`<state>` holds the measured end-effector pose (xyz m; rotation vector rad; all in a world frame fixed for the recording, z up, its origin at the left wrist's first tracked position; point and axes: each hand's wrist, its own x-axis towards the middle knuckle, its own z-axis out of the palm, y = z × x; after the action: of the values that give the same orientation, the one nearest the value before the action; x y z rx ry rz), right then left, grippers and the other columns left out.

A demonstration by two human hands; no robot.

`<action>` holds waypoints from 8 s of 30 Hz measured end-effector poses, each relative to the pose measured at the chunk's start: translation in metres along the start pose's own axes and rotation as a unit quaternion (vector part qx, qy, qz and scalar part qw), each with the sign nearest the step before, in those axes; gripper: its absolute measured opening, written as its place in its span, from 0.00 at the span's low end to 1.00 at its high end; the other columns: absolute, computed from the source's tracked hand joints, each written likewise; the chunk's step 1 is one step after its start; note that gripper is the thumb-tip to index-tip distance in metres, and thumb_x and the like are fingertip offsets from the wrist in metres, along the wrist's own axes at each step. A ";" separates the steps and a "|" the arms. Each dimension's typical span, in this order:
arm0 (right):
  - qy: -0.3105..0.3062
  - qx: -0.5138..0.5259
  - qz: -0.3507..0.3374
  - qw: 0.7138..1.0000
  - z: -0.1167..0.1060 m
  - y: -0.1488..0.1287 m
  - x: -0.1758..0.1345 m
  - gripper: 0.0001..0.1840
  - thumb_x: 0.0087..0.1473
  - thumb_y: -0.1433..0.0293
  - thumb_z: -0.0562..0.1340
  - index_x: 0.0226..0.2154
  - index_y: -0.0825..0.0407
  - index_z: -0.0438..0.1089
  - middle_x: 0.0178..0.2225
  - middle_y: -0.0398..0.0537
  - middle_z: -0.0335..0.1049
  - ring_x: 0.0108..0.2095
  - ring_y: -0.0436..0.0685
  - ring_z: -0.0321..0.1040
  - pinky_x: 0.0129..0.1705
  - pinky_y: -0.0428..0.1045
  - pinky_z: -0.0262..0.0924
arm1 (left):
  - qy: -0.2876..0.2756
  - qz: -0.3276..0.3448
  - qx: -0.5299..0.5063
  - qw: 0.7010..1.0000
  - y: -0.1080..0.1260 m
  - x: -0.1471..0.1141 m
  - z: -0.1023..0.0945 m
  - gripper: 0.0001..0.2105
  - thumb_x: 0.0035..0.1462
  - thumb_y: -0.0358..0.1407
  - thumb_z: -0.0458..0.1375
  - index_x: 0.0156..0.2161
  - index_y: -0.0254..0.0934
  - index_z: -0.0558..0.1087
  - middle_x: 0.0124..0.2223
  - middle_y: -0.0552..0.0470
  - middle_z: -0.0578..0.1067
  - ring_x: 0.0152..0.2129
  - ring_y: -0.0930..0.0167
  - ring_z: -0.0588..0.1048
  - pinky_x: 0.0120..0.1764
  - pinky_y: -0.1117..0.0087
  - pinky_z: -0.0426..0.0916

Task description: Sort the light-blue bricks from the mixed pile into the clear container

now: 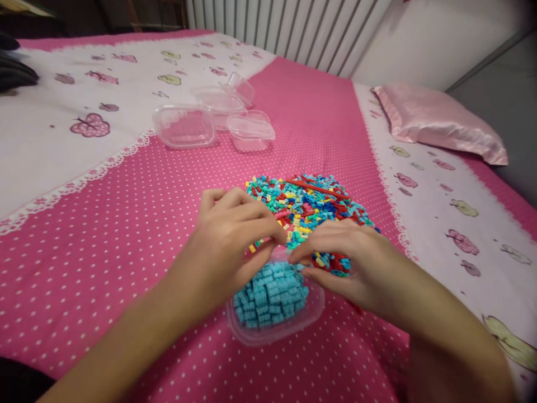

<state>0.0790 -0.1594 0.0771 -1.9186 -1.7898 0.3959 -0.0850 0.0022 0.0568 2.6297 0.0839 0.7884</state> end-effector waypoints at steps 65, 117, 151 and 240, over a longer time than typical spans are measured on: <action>-0.051 -0.155 0.056 0.985 0.019 0.050 0.016 0.06 0.55 0.75 0.69 0.33 0.46 0.78 0.39 0.48 0.73 0.45 0.63 0.68 0.46 0.57 0.57 | -0.039 -0.111 0.144 0.983 -0.036 -0.012 0.036 0.04 0.65 0.35 0.61 0.43 0.42 0.78 0.51 0.49 0.77 0.48 0.59 0.72 0.52 0.50 0.50; -0.131 -0.110 -0.020 0.985 0.007 0.000 -0.030 0.16 0.65 0.72 0.58 0.27 0.45 0.73 0.31 0.41 0.71 0.34 0.56 0.62 0.40 0.56 0.42 | -0.048 -0.128 0.185 0.973 -0.033 -0.010 0.030 0.08 0.63 0.33 0.61 0.47 0.41 0.77 0.53 0.44 0.76 0.51 0.56 0.71 0.55 0.45 0.50; -0.016 -0.102 0.046 0.994 0.010 0.060 0.017 0.10 0.64 0.70 0.60 0.44 0.48 0.76 0.45 0.52 0.74 0.47 0.61 0.71 0.52 0.57 0.65 | -0.044 -0.201 0.217 0.954 -0.061 -0.016 0.002 0.17 0.63 0.24 0.48 0.46 0.41 0.77 0.44 0.47 0.82 0.41 0.59 0.77 0.48 0.51 0.59; 0.013 -0.033 -0.152 0.988 0.062 -0.044 0.003 0.23 0.70 0.74 0.48 0.27 0.49 0.70 0.23 0.39 0.69 0.27 0.52 0.61 0.37 0.50 0.50 | -0.169 -0.092 -0.033 0.981 -0.041 -0.009 -0.029 0.04 0.61 0.32 0.61 0.41 0.42 0.76 0.47 0.55 0.77 0.50 0.66 0.73 0.51 0.63 0.51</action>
<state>0.0095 -0.1464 0.0482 -1.6457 -2.0599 0.2047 -0.1055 0.0484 0.0583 2.6052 0.1991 0.2723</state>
